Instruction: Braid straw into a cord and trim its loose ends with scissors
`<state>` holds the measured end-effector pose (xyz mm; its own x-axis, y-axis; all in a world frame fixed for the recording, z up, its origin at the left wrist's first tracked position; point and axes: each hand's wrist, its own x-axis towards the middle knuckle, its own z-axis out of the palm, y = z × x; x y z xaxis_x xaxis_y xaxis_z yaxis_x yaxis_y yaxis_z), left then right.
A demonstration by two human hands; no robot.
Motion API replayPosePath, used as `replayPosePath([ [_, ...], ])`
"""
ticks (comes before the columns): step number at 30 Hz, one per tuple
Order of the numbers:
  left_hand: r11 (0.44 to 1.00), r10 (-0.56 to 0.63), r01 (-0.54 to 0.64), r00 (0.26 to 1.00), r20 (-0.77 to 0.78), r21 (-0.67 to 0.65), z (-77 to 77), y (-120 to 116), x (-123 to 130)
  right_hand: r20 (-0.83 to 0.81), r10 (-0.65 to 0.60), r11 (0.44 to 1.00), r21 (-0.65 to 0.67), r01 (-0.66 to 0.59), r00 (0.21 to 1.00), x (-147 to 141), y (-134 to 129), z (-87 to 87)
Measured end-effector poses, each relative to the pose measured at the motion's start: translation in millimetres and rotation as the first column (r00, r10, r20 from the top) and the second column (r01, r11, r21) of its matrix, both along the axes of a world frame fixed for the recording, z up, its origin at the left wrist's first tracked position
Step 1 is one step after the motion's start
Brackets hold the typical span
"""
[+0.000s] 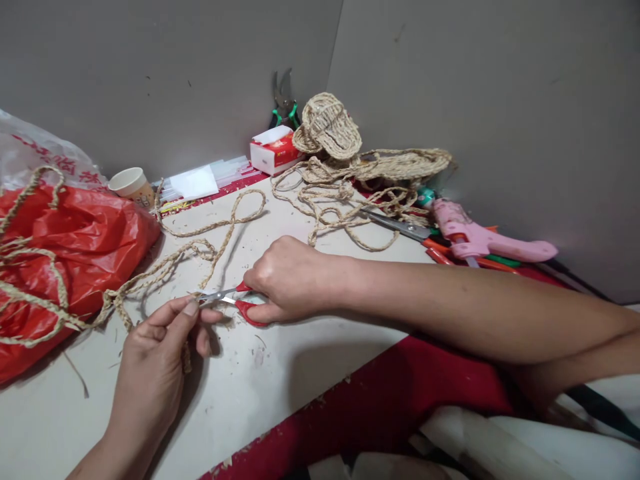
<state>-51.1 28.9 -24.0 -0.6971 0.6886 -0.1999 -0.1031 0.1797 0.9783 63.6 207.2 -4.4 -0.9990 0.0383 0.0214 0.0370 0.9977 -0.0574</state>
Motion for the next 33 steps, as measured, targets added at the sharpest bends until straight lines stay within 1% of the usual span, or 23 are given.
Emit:
replayPosePath([
  [5,1.000,-0.011,0.011,1.000,-0.002,0.000,0.2,1.0,-1.6,0.010,-0.028,0.998,-0.058,0.029,1.000,-0.2,-0.7,1.8],
  [8,1.000,0.011,-0.011,1.000,0.024,0.022,1.1,2.4,-1.4,0.024,-0.038,0.995,-0.092,0.040,0.999,-0.2,-0.8,2.8],
  [11,0.998,0.042,-0.044,0.998,0.049,0.037,1.9,2.7,-0.3,0.054,-0.038,0.994,-0.098,0.043,0.998,-0.1,-1.3,4.7],
  [17,0.998,0.054,-0.056,0.996,0.066,0.033,4.6,1.7,1.3,0.086,-0.031,0.994,-0.102,0.040,0.996,-0.7,0.8,8.7],
  [20,0.996,0.067,-0.071,0.995,0.079,0.051,6.5,3.1,0.8,0.059,-0.022,0.992,-0.121,0.029,0.998,-1.1,3.3,7.3],
  [24,0.988,0.096,-0.113,0.983,0.156,0.104,7.9,6.1,-0.6,-0.018,-0.042,0.989,-0.141,0.039,0.999,-1.1,6.2,2.1],
  [28,0.982,0.095,-0.127,0.971,0.218,0.139,8.6,6.4,-1.7,-0.074,-0.029,0.994,-0.107,0.021,0.997,-0.4,7.8,-1.8],
  [33,0.983,0.069,-0.111,0.960,0.270,0.143,9.6,3.4,-2.9,-0.063,0.007,1.000,-0.017,-0.008,0.998,-0.1,6.7,-3.7],
])
